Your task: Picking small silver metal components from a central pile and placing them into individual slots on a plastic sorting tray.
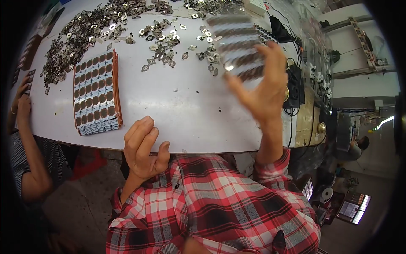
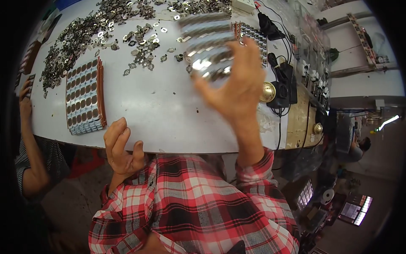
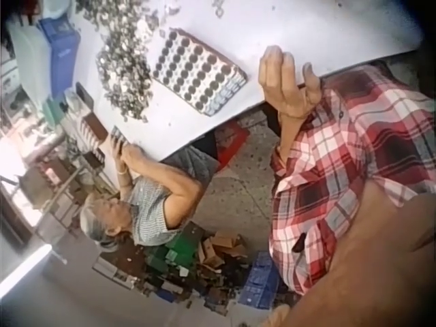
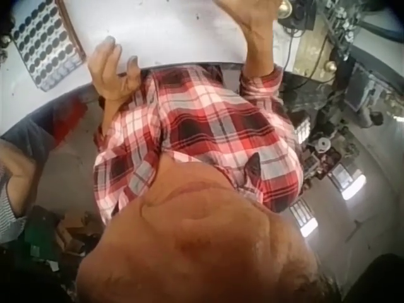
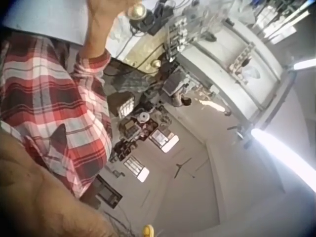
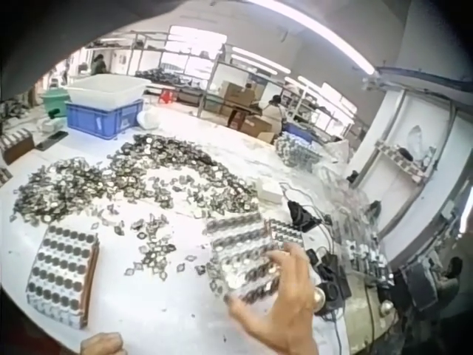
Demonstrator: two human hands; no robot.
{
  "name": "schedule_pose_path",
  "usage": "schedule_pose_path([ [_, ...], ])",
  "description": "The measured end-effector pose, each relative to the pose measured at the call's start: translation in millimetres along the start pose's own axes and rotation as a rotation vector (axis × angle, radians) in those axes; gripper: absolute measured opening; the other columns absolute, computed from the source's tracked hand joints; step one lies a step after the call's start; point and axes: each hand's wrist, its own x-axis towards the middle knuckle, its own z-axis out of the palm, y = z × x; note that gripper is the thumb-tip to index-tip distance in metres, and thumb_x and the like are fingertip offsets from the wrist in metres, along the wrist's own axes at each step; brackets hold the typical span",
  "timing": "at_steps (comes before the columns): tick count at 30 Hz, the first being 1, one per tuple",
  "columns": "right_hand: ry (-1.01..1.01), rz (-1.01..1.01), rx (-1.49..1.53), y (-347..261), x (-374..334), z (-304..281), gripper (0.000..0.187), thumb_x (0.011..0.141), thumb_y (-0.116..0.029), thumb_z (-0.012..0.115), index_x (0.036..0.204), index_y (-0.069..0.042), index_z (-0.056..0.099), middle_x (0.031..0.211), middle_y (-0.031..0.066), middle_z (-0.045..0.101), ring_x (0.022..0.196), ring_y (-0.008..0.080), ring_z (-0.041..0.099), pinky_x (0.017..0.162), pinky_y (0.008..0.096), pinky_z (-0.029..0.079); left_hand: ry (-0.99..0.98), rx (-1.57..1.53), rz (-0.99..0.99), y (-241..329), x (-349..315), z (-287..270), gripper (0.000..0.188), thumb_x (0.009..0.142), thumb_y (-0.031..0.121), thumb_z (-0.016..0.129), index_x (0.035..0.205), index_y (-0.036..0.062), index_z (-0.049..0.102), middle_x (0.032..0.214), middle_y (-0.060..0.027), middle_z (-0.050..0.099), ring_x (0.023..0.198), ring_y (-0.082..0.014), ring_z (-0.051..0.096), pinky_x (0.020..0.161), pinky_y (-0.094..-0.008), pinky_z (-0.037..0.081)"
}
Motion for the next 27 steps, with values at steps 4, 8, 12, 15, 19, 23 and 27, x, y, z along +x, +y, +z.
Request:
schedule_pose_path([
  [4, 0.057, 0.393, -0.250, 87, 37, 12, 0.082, 0.074, -0.053, 0.085, 0.130, 0.003, 0.063, 0.138, 0.0239, 0.058, 0.121, 0.0393, 0.062, 0.103, 0.0474, 0.049, 0.002, -0.013, 0.018, -2, 0, 1, 0.042, 0.088, 0.005, 0.074, 0.126, -0.0035, 0.061, 0.129, -0.0216, 0.063, 0.116, -0.0402, 0.065, 0.095, -0.0440, 0.060],
  [8, -0.091, 0.566, -0.289, 105, 51, 21, 0.088, 0.071, -0.058, 0.082, 0.132, 0.002, 0.064, 0.136, 0.0241, 0.060, 0.125, 0.0388, 0.061, 0.105, 0.0472, 0.048, 0.004, -0.014, 0.005, -2, -1, 2, 0.039, 0.087, 0.003, 0.074, 0.124, -0.0042, 0.062, 0.128, -0.0214, 0.063, 0.115, -0.0395, 0.066, 0.093, -0.0432, 0.061],
  [12, -0.250, 0.575, -0.350, 118, 47, 47, 0.093, 0.072, -0.063, 0.079, 0.136, 0.002, 0.064, 0.142, 0.0270, 0.060, 0.129, 0.0403, 0.061, 0.108, 0.0483, 0.047, 0.002, -0.029, 0.000, -1, -4, 2, 0.040, 0.086, 0.001, 0.071, 0.125, -0.0041, 0.062, 0.131, -0.0241, 0.064, 0.116, -0.0392, 0.066, 0.098, -0.0462, 0.056],
  [15, -0.261, 0.564, -0.417, 113, 42, 46, 0.090, 0.077, -0.065, 0.076, 0.134, 0.004, 0.065, 0.136, 0.0283, 0.065, 0.126, 0.0424, 0.063, 0.108, 0.0476, 0.047, 0.023, -0.029, 0.018, 0, 3, 5, 0.034, 0.084, 0.001, 0.075, 0.117, -0.0054, 0.067, 0.121, -0.0205, 0.069, 0.107, -0.0378, 0.070, 0.088, -0.0419, 0.063],
  [19, -0.324, 0.572, -0.425, 110, 46, 43, 0.090, 0.077, -0.067, 0.075, 0.134, 0.001, 0.067, 0.132, 0.0256, 0.069, 0.125, 0.0405, 0.065, 0.106, 0.0484, 0.048, 0.016, -0.034, 0.011, -2, 3, 6, 0.035, 0.083, 0.001, 0.075, 0.117, -0.0052, 0.068, 0.120, -0.0201, 0.070, 0.107, -0.0371, 0.071, 0.086, -0.0412, 0.063],
  [23, -0.316, 0.599, -0.376, 115, 52, 50, 0.089, 0.076, -0.069, 0.074, 0.132, 0.000, 0.068, 0.131, 0.0246, 0.069, 0.122, 0.0416, 0.065, 0.103, 0.0502, 0.050, 0.000, -0.034, -0.005, -5, 2, 5, 0.039, 0.082, 0.000, 0.074, 0.120, -0.0054, 0.065, 0.122, -0.0239, 0.068, 0.106, -0.0390, 0.070, 0.089, -0.0439, 0.061],
  [27, -0.161, 0.454, -0.406, 136, 46, 66, 0.089, 0.083, -0.071, 0.069, 0.131, 0.004, 0.067, 0.132, 0.0273, 0.068, 0.125, 0.0430, 0.063, 0.105, 0.0473, 0.048, 0.029, -0.006, -0.030, 7, 3, 0, 0.034, 0.083, 0.001, 0.074, 0.117, -0.0035, 0.066, 0.120, -0.0228, 0.068, 0.103, -0.0370, 0.071, 0.086, -0.0431, 0.061],
])
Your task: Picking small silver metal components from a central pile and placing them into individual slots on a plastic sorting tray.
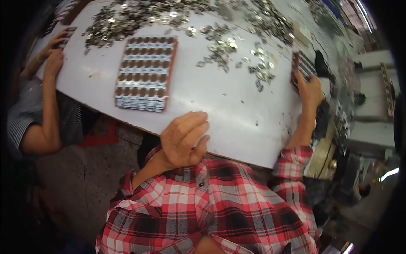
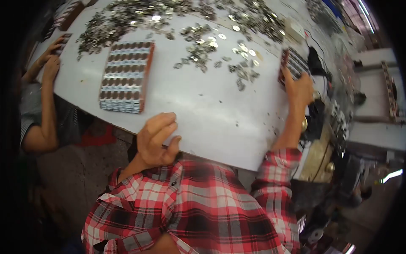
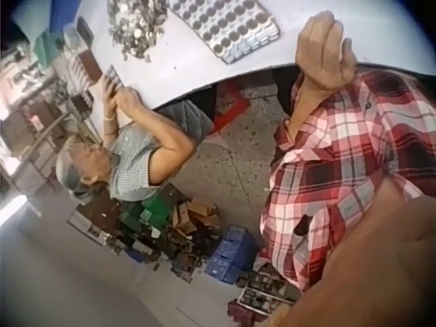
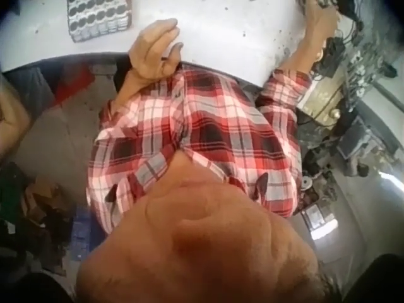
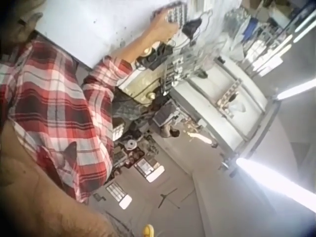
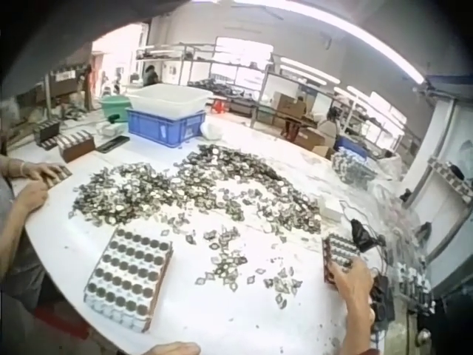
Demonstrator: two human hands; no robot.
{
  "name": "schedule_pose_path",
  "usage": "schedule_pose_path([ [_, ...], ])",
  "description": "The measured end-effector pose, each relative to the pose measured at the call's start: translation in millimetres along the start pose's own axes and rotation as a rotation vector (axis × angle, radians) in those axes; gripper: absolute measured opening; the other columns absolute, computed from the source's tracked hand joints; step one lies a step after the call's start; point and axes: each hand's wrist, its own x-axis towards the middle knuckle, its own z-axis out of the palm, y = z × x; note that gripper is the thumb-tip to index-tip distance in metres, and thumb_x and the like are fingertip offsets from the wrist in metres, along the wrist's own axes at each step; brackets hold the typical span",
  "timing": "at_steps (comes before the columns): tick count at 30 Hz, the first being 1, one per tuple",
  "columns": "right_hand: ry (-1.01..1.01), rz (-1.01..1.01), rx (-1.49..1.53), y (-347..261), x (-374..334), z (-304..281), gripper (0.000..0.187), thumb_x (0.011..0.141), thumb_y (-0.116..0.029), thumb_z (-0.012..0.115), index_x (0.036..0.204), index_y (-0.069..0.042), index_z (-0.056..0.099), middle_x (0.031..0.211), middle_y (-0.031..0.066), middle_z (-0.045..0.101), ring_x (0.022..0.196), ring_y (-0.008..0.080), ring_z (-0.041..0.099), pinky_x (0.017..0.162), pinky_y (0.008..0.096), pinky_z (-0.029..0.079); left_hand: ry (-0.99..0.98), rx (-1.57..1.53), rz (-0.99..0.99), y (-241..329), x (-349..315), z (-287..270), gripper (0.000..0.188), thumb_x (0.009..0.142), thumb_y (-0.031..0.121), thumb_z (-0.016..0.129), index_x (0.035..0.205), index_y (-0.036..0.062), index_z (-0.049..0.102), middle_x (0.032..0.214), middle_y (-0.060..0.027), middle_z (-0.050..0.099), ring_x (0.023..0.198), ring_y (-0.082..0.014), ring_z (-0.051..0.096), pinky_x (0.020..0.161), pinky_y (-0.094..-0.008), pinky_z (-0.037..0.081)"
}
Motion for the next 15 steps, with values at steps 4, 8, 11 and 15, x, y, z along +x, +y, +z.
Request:
schedule_pose_path([
  [4, 0.270, -0.242, 0.005, 32, -6, 15, 0.064, 0.090, -0.053, 0.076, 0.123, 0.002, 0.070, 0.122, 0.0236, 0.071, 0.115, 0.0408, 0.066, 0.099, 0.0488, 0.050, 0.071, 0.117, 0.113, 1, 11, -20, 0.027, 0.084, 0.002, 0.070, 0.112, 0.0028, 0.069, 0.117, -0.0154, 0.072, 0.100, -0.0311, 0.073, 0.084, -0.0390, 0.061],
  [8, 0.070, -0.349, 0.459, -31, -46, -13, 0.030, 0.092, -0.021, 0.079, 0.112, 0.000, 0.071, 0.110, 0.0121, 0.072, 0.095, 0.0262, 0.069, 0.081, 0.0404, 0.053, 0.189, 0.418, 0.008, -15, 27, -61, 0.022, 0.083, 0.008, 0.078, 0.103, 0.0048, 0.071, 0.106, -0.0101, 0.072, 0.094, -0.0300, 0.072, 0.080, -0.0386, 0.059],
  [11, -0.405, -0.363, 0.815, -77, -79, -25, 0.023, 0.089, -0.009, 0.078, 0.108, 0.001, 0.070, 0.102, 0.0078, 0.070, 0.079, 0.0134, 0.066, 0.066, 0.0280, 0.051, 0.361, 0.645, -0.182, -44, 41, -88, 0.027, 0.079, 0.009, 0.084, 0.101, 0.0021, 0.070, 0.100, -0.0097, 0.071, 0.088, -0.0301, 0.069, 0.075, -0.0382, 0.056],
  [15, -0.232, -0.670, 0.754, -117, -109, -30, 0.027, 0.078, -0.001, 0.080, 0.102, 0.000, 0.069, 0.087, 0.0082, 0.061, 0.072, 0.0190, 0.064, 0.065, 0.0313, 0.052, 0.286, 0.279, -0.773, -73, 22, -98, 0.020, 0.083, 0.007, 0.086, 0.093, -0.0015, 0.071, 0.080, -0.0022, 0.071, 0.067, -0.0059, 0.061, 0.062, -0.0236, 0.049],
])
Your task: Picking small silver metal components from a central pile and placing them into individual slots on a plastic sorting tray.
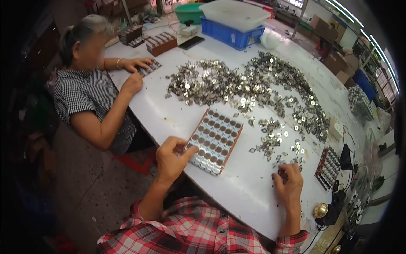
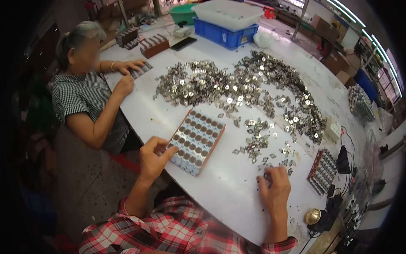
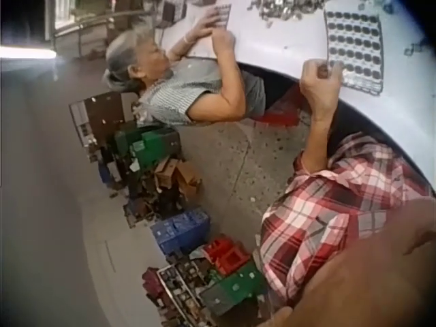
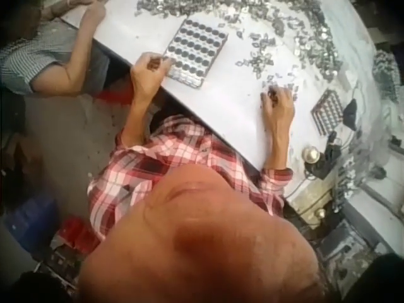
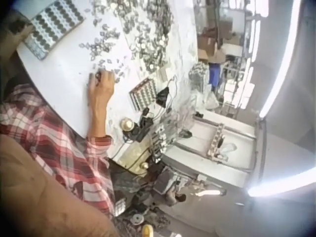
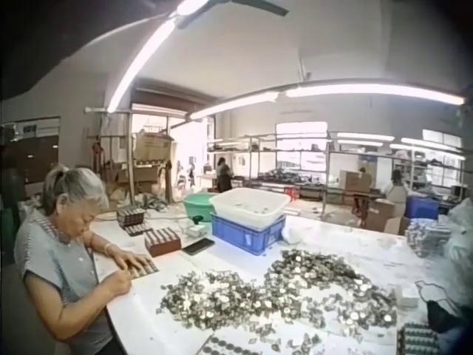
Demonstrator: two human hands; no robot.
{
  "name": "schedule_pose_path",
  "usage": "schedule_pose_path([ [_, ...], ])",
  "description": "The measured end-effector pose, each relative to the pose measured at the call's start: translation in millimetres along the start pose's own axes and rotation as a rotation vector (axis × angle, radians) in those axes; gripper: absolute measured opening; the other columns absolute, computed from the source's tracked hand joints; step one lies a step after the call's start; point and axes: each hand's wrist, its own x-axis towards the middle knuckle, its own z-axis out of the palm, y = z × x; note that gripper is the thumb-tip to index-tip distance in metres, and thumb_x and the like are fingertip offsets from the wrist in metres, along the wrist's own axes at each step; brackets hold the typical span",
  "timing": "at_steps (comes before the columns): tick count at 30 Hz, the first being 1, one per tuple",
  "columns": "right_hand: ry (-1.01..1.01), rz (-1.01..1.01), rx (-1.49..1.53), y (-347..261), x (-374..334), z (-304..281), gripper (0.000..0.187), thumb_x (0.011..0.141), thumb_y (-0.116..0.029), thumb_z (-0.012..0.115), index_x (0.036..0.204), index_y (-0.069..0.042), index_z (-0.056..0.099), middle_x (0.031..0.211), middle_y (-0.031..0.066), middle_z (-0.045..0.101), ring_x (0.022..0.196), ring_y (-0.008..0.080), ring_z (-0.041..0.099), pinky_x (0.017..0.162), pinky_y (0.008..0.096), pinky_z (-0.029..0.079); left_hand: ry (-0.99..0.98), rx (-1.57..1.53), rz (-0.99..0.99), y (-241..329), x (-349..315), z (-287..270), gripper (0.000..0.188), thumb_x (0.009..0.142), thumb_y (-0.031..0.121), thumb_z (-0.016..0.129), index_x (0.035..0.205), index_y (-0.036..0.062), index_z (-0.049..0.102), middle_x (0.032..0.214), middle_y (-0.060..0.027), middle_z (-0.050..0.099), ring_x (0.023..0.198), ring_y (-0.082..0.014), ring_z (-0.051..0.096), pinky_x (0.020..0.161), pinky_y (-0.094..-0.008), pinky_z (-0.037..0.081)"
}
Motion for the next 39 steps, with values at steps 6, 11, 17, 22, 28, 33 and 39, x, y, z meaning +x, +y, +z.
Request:
schedule_pose_path([
  [6, -0.017, -0.005, 0.088, 8, 1, 1, 0.019, 0.080, 0.003, 0.078, 0.097, 0.000, 0.069, 0.091, 0.0115, 0.063, 0.072, 0.0240, 0.068, 0.066, 0.0324, 0.056, 0.013, -0.212, -0.101, -6, 9, -5, 0.011, 0.090, 0.001, 0.078, 0.084, -0.0018, 0.070, 0.070, 0.0006, 0.067, 0.060, -0.0034, 0.058, 0.055, -0.0219, 0.044],
  [11, 0.018, 0.089, 0.159, 2, -17, -8, 0.015, 0.080, 0.007, 0.076, 0.092, 0.000, 0.069, 0.085, 0.0101, 0.061, 0.067, 0.0200, 0.066, 0.061, 0.0307, 0.053, 0.135, -0.287, -0.034, 2, 3, -5, 0.012, 0.090, 0.000, 0.077, 0.081, -0.0018, 0.070, 0.072, 0.0012, 0.066, 0.058, -0.0033, 0.054, 0.053, -0.0213, 0.041],
  [17, -0.008, 0.038, 0.096, 11, -25, -16, 0.008, 0.084, 0.006, 0.072, 0.088, 0.002, 0.067, 0.082, 0.0098, 0.059, 0.068, 0.0206, 0.063, 0.061, 0.0306, 0.050, -0.112, -0.383, -0.356, 22, 6, -25, 0.020, 0.094, 0.011, 0.077, 0.079, 0.0016, 0.068, 0.062, 0.0022, 0.061, 0.052, -0.0024, 0.051, 0.047, -0.0192, 0.035],
  [22, 0.022, -0.019, 0.130, 4, -3, -13, 0.015, 0.087, 0.008, 0.070, 0.100, 0.001, 0.068, 0.091, 0.0096, 0.063, 0.069, 0.0165, 0.060, 0.060, 0.0279, 0.048, -0.125, -0.495, -0.410, 33, 8, -43, 0.011, 0.096, 0.010, 0.075, 0.091, 0.0014, 0.072, 0.068, -0.0022, 0.066, 0.053, -0.0047, 0.057, 0.045, -0.0173, 0.037],
  [28, -0.213, 0.313, 0.683, -4, -4, -14, 0.018, 0.094, -0.001, 0.073, 0.112, 0.003, 0.072, 0.091, 0.0050, 0.069, 0.070, 0.0095, 0.063, 0.058, 0.0229, 0.048, -0.330, -0.754, -0.418, 32, -8, -59, 0.012, 0.100, 0.006, 0.066, 0.091, -0.0019, 0.067, 0.071, -0.0041, 0.066, 0.048, -0.0039, 0.055, 0.040, -0.0169, 0.038],
  [33, -0.664, 0.488, 1.014, -23, -16, -7, 0.016, 0.096, -0.005, 0.074, 0.110, 0.003, 0.072, 0.088, 0.0066, 0.072, 0.070, 0.0114, 0.068, 0.058, 0.0235, 0.056, -0.615, -0.788, -0.478, 39, -49, -65, 0.011, 0.093, 0.003, 0.069, 0.084, -0.0023, 0.063, 0.068, -0.0078, 0.067, 0.046, -0.0049, 0.057, 0.039, -0.0180, 0.040],
  [39, -0.440, 0.229, 0.686, -51, -21, 28, 0.013, 0.099, -0.002, 0.069, 0.111, -0.002, 0.073, 0.088, 0.0010, 0.071, 0.067, 0.0057, 0.060, 0.056, 0.0227, 0.048, -0.468, -0.875, -0.458, 14, -76, -94, 0.016, 0.090, 0.005, 0.067, 0.079, -0.0010, 0.058, 0.064, -0.0080, 0.062, 0.043, -0.0045, 0.049, 0.036, -0.0201, 0.034],
])
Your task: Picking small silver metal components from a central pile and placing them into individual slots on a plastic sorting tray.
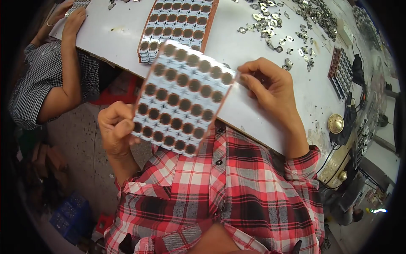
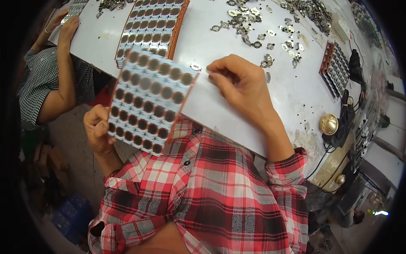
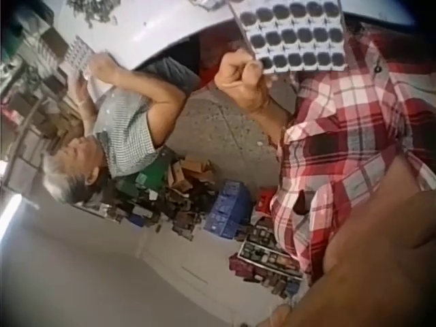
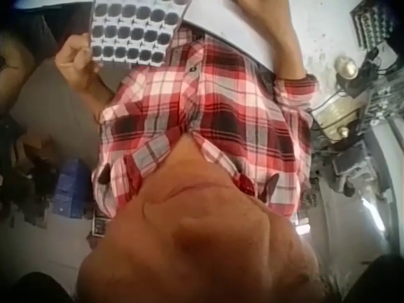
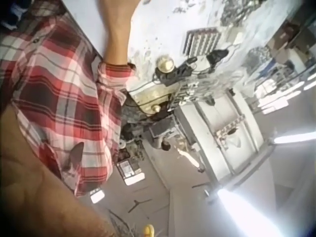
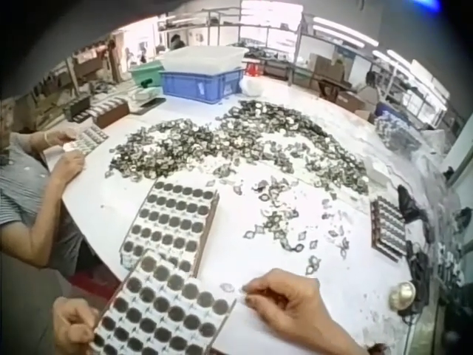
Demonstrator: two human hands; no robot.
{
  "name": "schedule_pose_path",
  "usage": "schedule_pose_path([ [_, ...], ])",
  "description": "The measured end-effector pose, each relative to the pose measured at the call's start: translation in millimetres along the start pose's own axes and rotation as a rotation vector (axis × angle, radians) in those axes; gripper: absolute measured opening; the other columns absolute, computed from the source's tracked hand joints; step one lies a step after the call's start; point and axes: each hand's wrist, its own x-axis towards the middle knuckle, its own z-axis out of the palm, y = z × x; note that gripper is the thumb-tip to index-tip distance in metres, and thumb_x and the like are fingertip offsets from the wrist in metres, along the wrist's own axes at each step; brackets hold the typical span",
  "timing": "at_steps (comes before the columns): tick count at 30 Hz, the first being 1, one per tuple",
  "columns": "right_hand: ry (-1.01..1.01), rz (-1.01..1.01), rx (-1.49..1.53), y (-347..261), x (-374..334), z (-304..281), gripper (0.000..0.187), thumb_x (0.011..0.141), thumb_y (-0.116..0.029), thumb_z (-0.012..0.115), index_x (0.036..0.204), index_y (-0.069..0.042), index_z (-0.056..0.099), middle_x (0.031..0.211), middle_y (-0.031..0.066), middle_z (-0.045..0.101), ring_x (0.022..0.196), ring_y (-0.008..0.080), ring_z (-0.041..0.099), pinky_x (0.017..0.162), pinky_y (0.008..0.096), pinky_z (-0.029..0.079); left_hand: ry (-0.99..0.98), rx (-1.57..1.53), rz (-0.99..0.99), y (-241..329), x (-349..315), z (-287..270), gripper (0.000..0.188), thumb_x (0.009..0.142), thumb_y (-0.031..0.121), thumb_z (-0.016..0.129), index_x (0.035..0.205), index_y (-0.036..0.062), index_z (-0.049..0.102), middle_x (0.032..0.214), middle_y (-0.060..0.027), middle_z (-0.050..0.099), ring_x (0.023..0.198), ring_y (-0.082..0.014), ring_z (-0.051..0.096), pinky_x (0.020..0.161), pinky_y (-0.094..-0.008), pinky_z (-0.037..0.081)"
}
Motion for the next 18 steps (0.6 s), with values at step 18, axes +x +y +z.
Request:
schedule_pose_path([
  [18, 0.098, -0.294, -0.481, 12, 4, -21, 0.010, 0.093, -0.004, 0.072, 0.102, -0.004, 0.071, 0.083, 0.0041, 0.068, 0.066, 0.0133, 0.062, 0.061, 0.0283, 0.048, -0.041, 0.166, -0.064, -6, 8, 41, 0.010, 0.093, 0.004, 0.071, 0.089, -0.0041, 0.066, 0.070, -0.0079, 0.067, 0.047, -0.0055, 0.056, 0.041, -0.0181, 0.041],
])
